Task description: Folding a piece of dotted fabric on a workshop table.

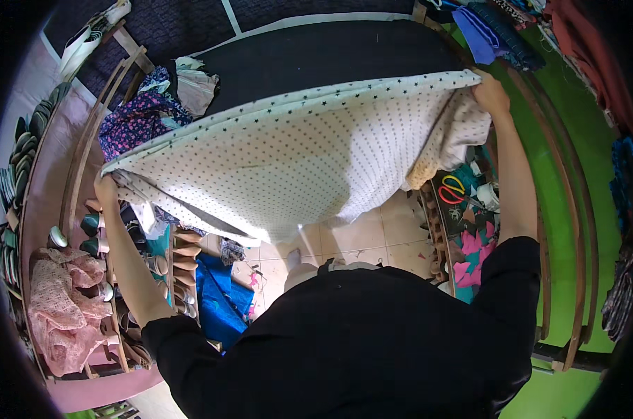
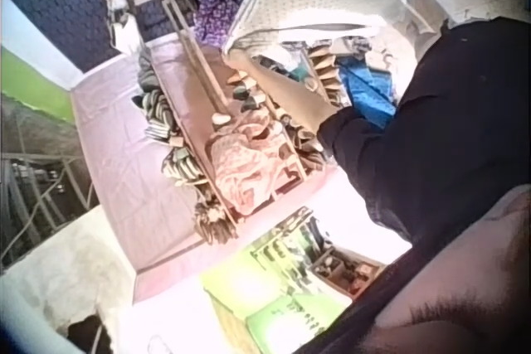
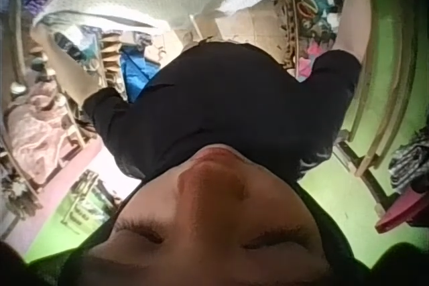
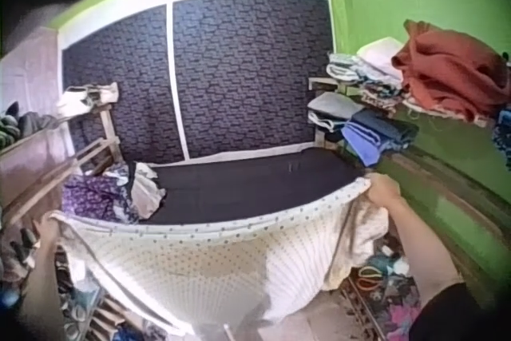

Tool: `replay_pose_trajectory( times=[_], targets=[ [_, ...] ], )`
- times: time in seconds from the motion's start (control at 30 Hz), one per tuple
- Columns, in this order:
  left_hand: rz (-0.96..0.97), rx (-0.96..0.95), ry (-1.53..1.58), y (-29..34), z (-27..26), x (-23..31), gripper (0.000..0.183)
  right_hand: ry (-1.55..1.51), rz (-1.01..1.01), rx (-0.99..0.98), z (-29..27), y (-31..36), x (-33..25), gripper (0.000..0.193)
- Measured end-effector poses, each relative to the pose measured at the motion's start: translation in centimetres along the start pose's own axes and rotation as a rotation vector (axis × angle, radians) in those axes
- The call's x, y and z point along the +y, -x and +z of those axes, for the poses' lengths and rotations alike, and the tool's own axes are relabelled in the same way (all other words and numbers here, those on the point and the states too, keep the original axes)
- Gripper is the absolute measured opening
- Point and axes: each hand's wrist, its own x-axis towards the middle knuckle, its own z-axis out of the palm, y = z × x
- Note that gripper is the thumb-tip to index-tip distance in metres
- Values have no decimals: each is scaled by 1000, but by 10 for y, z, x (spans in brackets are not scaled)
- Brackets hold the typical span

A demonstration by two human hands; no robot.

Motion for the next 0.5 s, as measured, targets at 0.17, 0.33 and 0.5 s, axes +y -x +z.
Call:
replay_pose_trajectory(
  times=[0.17, 0.33, 0.5],
  targets=[
    [-454, -387, 934, 7, 95, 128, 22, -1011, 505, -420, 16, -11, -8, 39],
    [-347, -698, 810, 38, 139, 256, 35, -1531, 274, -388, -26, -10, -53, 41],
    [-212, -459, 961, -22, 152, 296, 32, -1411, -90, -102, -54, -50, -101, 47]
  ],
)
